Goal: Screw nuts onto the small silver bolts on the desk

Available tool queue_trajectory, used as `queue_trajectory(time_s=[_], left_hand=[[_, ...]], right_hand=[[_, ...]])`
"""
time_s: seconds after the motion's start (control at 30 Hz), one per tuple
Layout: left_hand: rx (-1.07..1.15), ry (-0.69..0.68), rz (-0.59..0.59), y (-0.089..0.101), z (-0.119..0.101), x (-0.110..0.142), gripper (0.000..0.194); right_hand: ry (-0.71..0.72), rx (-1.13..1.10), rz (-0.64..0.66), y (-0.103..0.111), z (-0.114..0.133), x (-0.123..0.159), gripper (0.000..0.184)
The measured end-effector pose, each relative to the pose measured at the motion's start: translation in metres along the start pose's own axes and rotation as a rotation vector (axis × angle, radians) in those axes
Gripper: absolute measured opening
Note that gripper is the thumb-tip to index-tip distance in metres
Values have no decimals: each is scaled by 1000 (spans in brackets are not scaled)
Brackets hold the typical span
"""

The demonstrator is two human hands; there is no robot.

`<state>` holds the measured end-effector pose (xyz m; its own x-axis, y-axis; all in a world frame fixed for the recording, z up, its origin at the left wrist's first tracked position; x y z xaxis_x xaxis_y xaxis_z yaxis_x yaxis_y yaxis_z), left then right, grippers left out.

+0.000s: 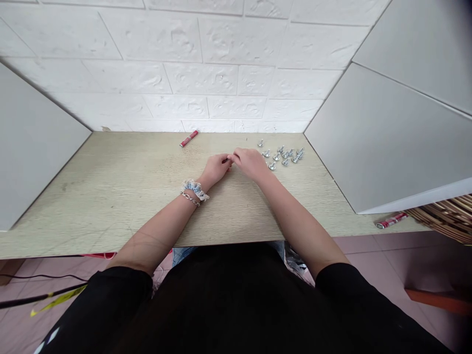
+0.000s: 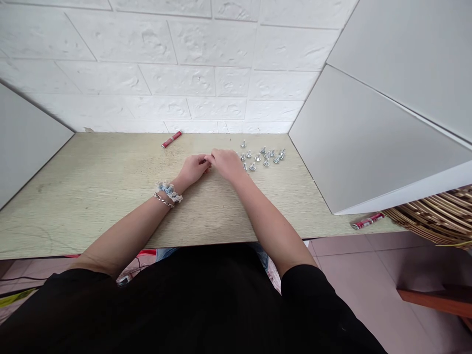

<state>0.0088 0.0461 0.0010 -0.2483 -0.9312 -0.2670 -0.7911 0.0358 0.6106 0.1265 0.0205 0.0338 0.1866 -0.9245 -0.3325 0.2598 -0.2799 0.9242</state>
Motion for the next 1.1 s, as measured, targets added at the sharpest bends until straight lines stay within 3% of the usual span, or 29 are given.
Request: queue_trajectory(time_s=[0.27,0.43,0.53,0.63,1.1], left_hand=[[83,35,-28,3,0,0,21],[106,4,-37,5,-2,0,17],[121,34,-42,5,-2,0,19],[117,76,-39,4,-1,0,21],[106,68,-34,2,4,-1,22]], right_hand=[[56,-73,-40,-3,4,2,42],[103,-200,-40,-6,9,5,35],[83,-267,-95,-4,9,6,27],[54,-309,-134,-3,5,5,31],[57,-321,-97,-9,0,0,37]])
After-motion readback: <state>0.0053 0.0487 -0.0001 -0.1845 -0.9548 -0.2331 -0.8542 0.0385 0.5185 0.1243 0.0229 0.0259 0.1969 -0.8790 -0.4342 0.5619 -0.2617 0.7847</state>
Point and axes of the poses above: each hand's wrist, its own x-axis away from the middle knuckle, its own y-axis out of the back of the hand, z = x × y, the point moved 4 cm from there along -x, towards the middle knuckle, and after that the axes turned 8 degrees about -z, right-handed, at the moved point
